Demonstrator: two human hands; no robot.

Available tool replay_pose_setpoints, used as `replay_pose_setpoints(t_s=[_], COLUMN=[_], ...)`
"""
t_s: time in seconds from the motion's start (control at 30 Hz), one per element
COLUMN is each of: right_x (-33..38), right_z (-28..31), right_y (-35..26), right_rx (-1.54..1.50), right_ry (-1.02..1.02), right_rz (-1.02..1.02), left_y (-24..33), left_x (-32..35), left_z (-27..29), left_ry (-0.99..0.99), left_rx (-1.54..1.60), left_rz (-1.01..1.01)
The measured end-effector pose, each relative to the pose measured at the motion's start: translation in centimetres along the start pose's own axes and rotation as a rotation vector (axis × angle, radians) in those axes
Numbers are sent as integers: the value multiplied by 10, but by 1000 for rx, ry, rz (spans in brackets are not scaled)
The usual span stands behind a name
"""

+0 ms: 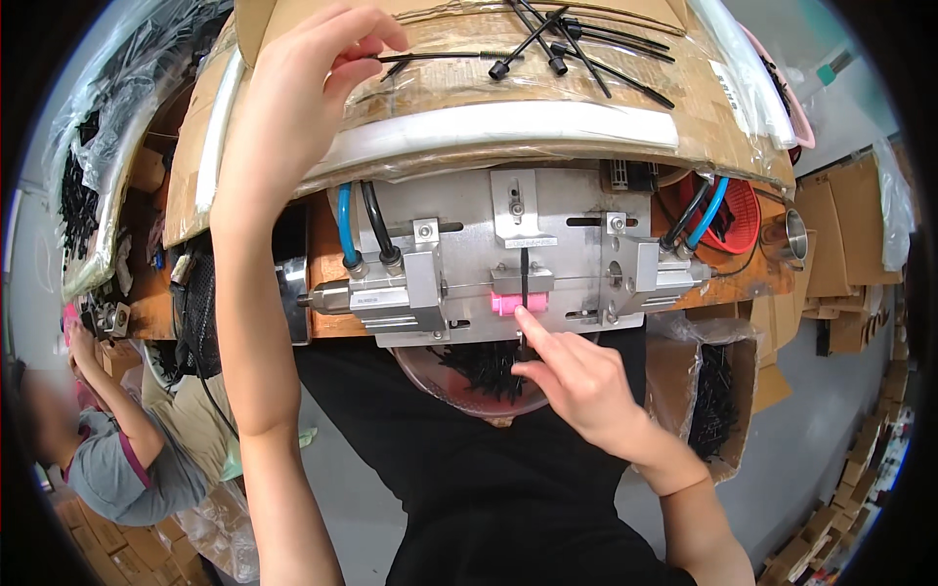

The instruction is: The person repeatedly picks up black plastic cable ties from a cardboard box and inserts them into a pneumatic crimping machine. They operate the machine to crimp the ties and then place the finished items into a clear plastic bowl below. The process is continuous and repetitive throughout the clip.

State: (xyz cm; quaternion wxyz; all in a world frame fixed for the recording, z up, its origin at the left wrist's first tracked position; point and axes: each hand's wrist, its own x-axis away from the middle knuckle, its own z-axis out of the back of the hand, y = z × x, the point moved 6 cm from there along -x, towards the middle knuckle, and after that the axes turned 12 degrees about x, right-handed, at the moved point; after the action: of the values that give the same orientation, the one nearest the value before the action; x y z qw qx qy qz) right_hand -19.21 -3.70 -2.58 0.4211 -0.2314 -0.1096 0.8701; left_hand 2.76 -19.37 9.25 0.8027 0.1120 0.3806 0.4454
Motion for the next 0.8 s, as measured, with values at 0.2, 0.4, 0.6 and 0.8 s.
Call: replay_pose_setpoints(t_s=[0.2,0.4,0.6,0.8], right_x=[-113,-245,-192,-71], right_z=[89,71,134,110], right_y=[14,40,56,23], right_rx=[432,659,-173,-305], right_ry=[419,-29,303,398], right_rz=[180,326,203,56], left_y=[50,117,119,112], left_x=[67,159,175,175], left_z=[-7,-90,-150,-146], left_ry=[270,91,-38,-72], left_rx=[-126,-63,-103,-144], left_rz=[11,115,221,255])
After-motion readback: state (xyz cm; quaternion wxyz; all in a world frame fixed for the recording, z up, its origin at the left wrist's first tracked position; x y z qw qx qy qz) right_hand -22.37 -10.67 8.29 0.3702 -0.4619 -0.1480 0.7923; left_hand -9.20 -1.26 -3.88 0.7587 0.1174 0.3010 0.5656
